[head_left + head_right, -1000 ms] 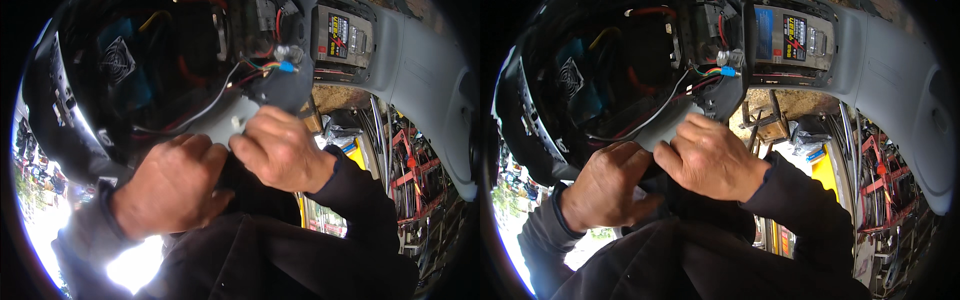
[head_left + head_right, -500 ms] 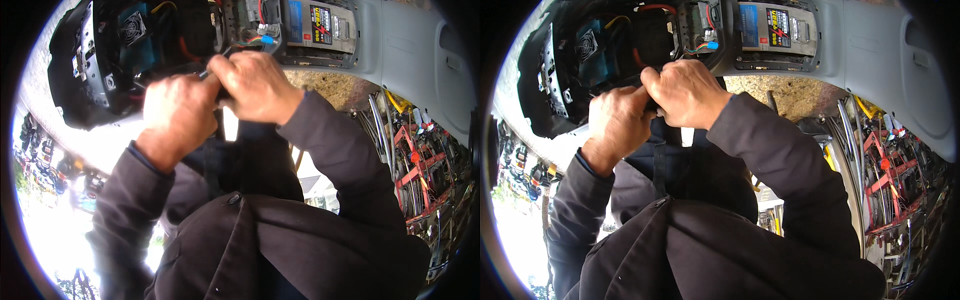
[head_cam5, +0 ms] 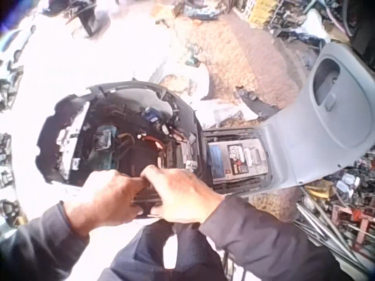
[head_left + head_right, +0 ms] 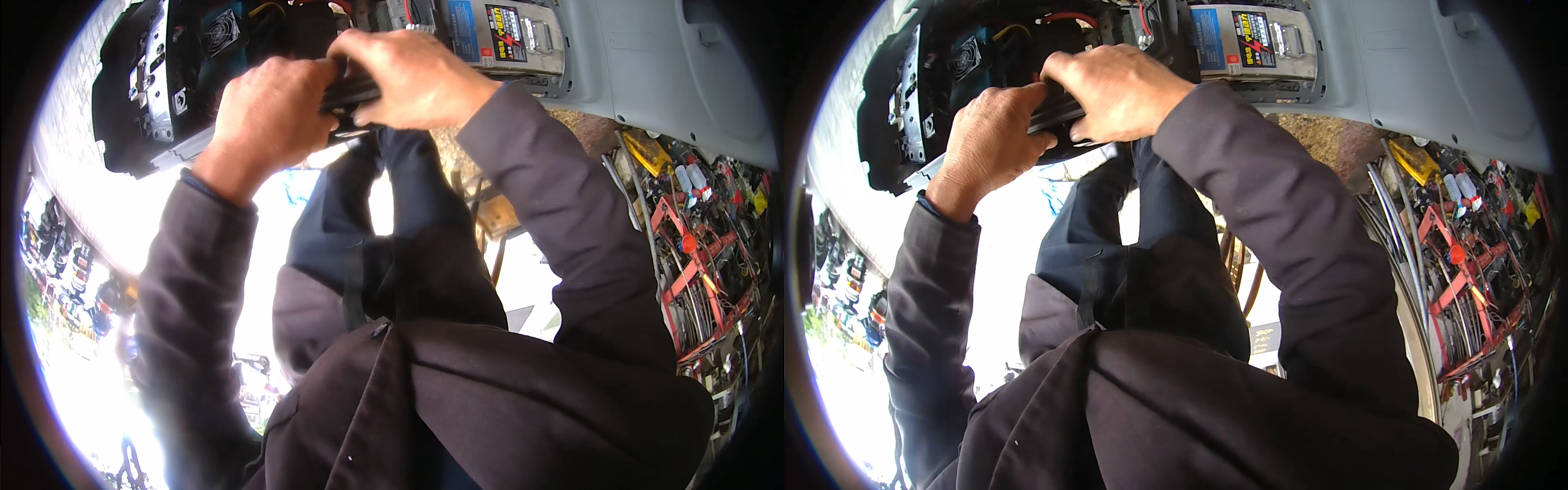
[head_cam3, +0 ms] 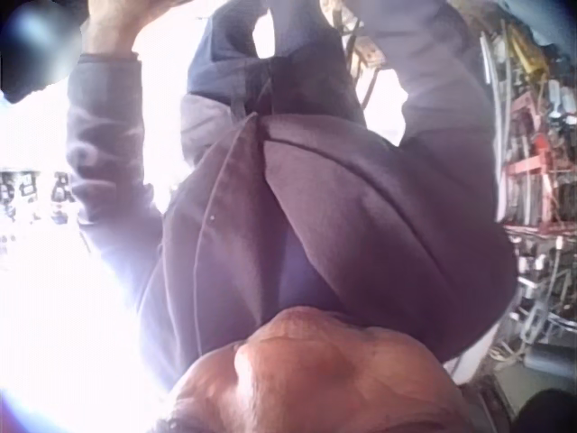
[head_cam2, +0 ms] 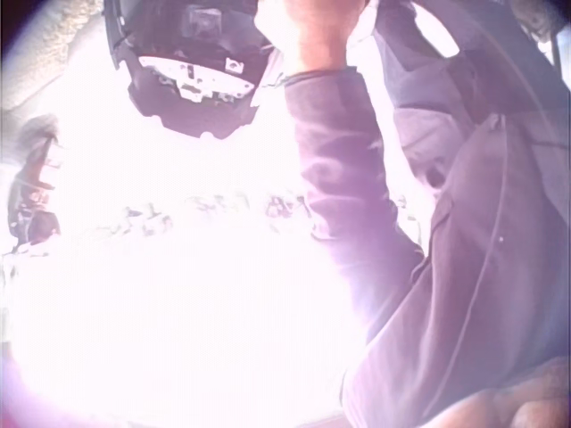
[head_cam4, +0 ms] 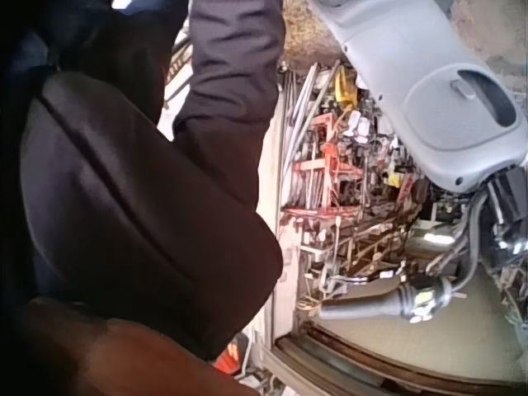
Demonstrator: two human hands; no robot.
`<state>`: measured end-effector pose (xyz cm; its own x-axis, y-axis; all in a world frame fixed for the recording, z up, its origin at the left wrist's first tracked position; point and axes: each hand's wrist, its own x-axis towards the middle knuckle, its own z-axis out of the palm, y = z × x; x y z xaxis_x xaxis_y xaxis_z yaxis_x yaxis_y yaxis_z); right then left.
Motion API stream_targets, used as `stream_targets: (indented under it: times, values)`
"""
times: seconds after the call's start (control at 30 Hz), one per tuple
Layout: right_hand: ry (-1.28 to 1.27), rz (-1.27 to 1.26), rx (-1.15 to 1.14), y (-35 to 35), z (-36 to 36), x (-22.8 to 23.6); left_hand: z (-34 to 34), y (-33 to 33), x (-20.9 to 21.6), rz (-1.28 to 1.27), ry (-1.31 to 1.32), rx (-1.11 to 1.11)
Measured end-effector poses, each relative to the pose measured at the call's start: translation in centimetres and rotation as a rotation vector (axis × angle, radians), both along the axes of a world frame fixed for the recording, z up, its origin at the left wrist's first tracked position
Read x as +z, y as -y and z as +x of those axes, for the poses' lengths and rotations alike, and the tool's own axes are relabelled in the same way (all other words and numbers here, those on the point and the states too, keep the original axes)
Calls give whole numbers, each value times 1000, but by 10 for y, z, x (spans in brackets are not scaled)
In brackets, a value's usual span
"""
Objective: The person assembles a scooter by attaching a plastic trim piece to the front body panel. They align the trim, insert screws, and use a cordless drill to fasten it. The person then connects an electrical connector inside the body.
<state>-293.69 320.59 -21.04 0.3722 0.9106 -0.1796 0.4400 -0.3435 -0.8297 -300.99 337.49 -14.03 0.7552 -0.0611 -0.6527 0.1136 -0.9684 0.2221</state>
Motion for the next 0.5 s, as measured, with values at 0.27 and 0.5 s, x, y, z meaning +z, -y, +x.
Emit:
stream_targets:
  times: [0.27, 0.5]
  values:
    - [172, 6, -123, 12, -18, 8, -67, -46, 11, -13, 585, 40]
    - [153, -88, -91, -41, -46, 42, -158, -124, 24, 84, 780, 282]
